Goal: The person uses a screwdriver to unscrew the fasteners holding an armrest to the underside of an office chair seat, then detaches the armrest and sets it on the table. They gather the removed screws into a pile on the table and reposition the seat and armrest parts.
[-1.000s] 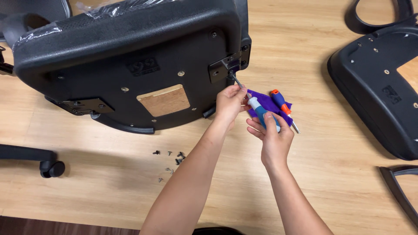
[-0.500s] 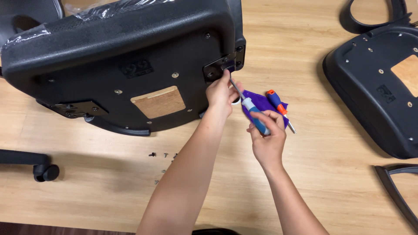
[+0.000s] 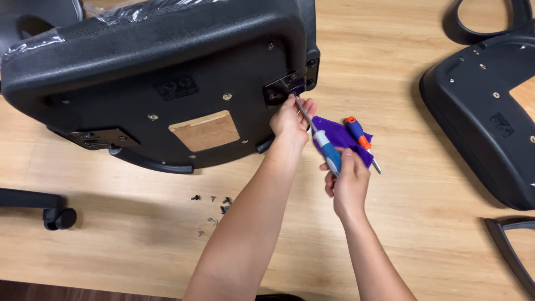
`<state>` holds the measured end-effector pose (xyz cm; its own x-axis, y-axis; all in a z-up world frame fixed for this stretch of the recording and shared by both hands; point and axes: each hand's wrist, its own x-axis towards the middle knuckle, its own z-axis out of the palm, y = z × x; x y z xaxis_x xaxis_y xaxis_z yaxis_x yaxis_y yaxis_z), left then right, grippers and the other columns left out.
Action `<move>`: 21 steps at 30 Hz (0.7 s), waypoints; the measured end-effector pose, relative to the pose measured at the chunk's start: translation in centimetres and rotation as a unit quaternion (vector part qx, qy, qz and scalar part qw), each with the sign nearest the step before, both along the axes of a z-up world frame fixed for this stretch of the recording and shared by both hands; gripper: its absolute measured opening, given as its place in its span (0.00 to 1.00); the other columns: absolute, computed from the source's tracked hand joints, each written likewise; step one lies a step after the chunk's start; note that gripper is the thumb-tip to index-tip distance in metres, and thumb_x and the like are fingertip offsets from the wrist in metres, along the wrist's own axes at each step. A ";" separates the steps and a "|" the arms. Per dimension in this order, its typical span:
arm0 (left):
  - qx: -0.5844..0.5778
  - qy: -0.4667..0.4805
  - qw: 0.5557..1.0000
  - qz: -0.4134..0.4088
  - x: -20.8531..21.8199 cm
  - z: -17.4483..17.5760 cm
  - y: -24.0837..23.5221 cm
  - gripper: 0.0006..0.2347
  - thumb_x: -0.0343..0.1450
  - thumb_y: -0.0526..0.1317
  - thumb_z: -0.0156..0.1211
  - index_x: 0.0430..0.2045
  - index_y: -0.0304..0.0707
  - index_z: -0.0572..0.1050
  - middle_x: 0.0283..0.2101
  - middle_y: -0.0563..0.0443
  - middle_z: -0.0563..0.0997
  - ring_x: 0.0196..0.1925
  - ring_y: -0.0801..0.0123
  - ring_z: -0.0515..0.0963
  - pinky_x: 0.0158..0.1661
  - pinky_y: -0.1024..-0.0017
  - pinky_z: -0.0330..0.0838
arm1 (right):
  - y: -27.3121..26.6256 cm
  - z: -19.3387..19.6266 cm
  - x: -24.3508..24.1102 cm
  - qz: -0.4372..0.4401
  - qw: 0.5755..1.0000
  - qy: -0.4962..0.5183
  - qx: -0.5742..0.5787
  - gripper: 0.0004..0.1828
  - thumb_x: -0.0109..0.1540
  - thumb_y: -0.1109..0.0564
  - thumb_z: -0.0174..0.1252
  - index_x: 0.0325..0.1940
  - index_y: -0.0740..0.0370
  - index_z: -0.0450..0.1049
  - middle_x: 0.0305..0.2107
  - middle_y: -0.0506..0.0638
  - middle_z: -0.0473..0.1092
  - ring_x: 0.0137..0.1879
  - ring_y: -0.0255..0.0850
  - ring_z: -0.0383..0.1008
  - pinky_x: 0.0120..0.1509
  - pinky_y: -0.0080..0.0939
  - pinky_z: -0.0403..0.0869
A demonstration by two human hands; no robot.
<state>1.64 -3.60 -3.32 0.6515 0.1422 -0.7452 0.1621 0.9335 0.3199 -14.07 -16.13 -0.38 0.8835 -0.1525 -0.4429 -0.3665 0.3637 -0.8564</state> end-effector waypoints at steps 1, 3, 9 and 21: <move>-0.001 0.001 1.000 -0.001 -0.1 0.5 -0.2 0.11 0.73 0.39 0.61 0.34 0.24 0.73 0.37 0.41 0.78 0.39 0.54 0.84 0.43 0.57 0.86 | 0.8 2.0 -0.2 -0.001 1.000 0.001 -0.001 0.28 0.78 0.41 0.40 0.63 0.69 0.69 0.34 0.64 0.72 0.28 0.46 0.59 0.25 0.44 0.57; -0.032 -0.010 0.999 0.030 -0.2 1.5 -0.5 0.12 0.73 0.36 0.62 0.37 0.19 0.71 0.40 0.35 0.77 0.40 0.50 0.84 0.46 0.53 0.84 | 2.3 6.0 -0.4 -0.024 0.936 -0.057 -0.347 0.18 0.67 0.53 0.56 0.59 0.65 0.71 0.37 0.55 0.75 0.35 0.46 0.72 0.37 0.41 0.71; 0.039 -0.049 0.998 0.014 -1.0 2.3 -1.1 0.10 0.72 0.29 0.59 0.40 0.13 0.71 0.38 0.37 0.73 0.43 0.44 0.83 0.46 0.51 0.81 | 2.6 6.3 -0.5 -0.010 0.760 -0.400 -0.512 0.27 0.59 0.65 0.67 0.59 0.68 0.65 0.48 0.65 0.68 0.50 0.46 0.72 0.51 0.47 0.76; 0.115 0.041 0.979 -0.163 -3.0 6.6 -0.1 0.13 0.74 0.44 0.64 0.38 0.29 0.73 0.39 0.42 0.78 0.37 0.58 0.82 0.34 0.61 0.78 | 1.2 4.7 -0.4 -0.004 0.914 -0.244 -0.324 0.30 0.63 0.66 0.62 0.69 0.66 0.63 0.44 0.53 0.72 0.38 0.37 0.75 0.36 0.34 0.77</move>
